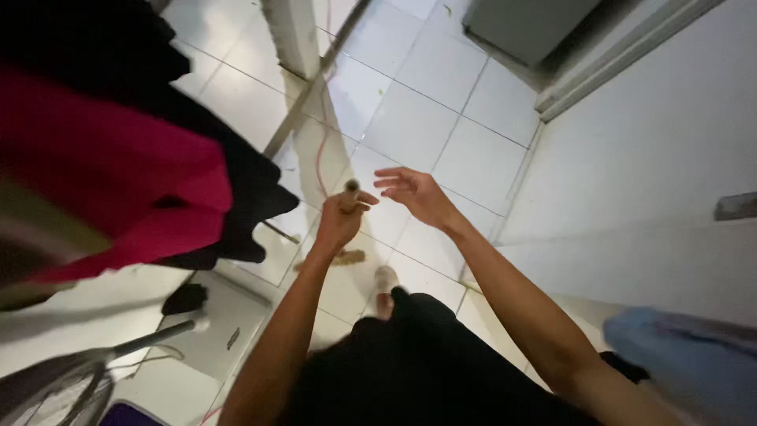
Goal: Sweeping dirt and debris from the floor and stairs using a broom.
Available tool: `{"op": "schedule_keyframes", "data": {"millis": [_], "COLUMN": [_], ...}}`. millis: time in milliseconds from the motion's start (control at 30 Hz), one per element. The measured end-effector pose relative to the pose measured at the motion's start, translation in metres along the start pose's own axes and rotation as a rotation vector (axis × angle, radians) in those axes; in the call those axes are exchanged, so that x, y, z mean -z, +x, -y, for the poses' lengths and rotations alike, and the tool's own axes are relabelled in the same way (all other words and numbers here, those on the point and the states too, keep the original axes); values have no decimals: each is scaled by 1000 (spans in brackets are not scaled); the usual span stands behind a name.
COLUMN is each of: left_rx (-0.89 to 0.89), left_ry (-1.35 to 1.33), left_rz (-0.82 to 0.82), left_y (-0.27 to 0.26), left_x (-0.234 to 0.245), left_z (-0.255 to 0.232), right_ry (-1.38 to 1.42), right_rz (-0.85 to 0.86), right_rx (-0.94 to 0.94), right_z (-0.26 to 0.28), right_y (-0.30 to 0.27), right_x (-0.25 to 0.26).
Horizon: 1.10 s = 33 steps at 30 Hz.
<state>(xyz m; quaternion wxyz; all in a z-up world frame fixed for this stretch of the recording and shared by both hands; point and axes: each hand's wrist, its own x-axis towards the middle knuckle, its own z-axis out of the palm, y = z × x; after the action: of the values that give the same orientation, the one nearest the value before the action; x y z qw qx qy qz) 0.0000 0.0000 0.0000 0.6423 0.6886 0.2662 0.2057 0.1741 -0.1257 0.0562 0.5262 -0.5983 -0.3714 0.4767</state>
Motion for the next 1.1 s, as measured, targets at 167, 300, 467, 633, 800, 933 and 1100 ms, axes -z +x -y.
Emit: {"op": "schedule_keyframes", "data": {"millis": [167, 300, 467, 633, 800, 933, 1100], "left_rx": [-92, -91, -234, -365, -296, -209, -77], "left_ry": [30, 225, 135, 314, 95, 99, -9], "left_rz": [203, 301, 259, 184, 254, 173, 131], "left_y": [98, 162, 244, 342, 432, 509, 614], "left_x": [-85, -126, -139, -149, -127, -107, -84], "left_z": [41, 24, -2, 0, 10, -24, -50], "right_ry": [-247, -324, -466, -293, -292, -395, -233], "right_rz": [35, -58, -290, -435, -390, -375, -366], "right_rx": [121, 65, 24, 38, 180, 151, 115], "right_z": [45, 49, 39, 33, 60, 108, 137], "right_y": [13, 36, 91, 162, 250, 333, 433], "right_x": [58, 94, 152, 211, 248, 281, 323]}}
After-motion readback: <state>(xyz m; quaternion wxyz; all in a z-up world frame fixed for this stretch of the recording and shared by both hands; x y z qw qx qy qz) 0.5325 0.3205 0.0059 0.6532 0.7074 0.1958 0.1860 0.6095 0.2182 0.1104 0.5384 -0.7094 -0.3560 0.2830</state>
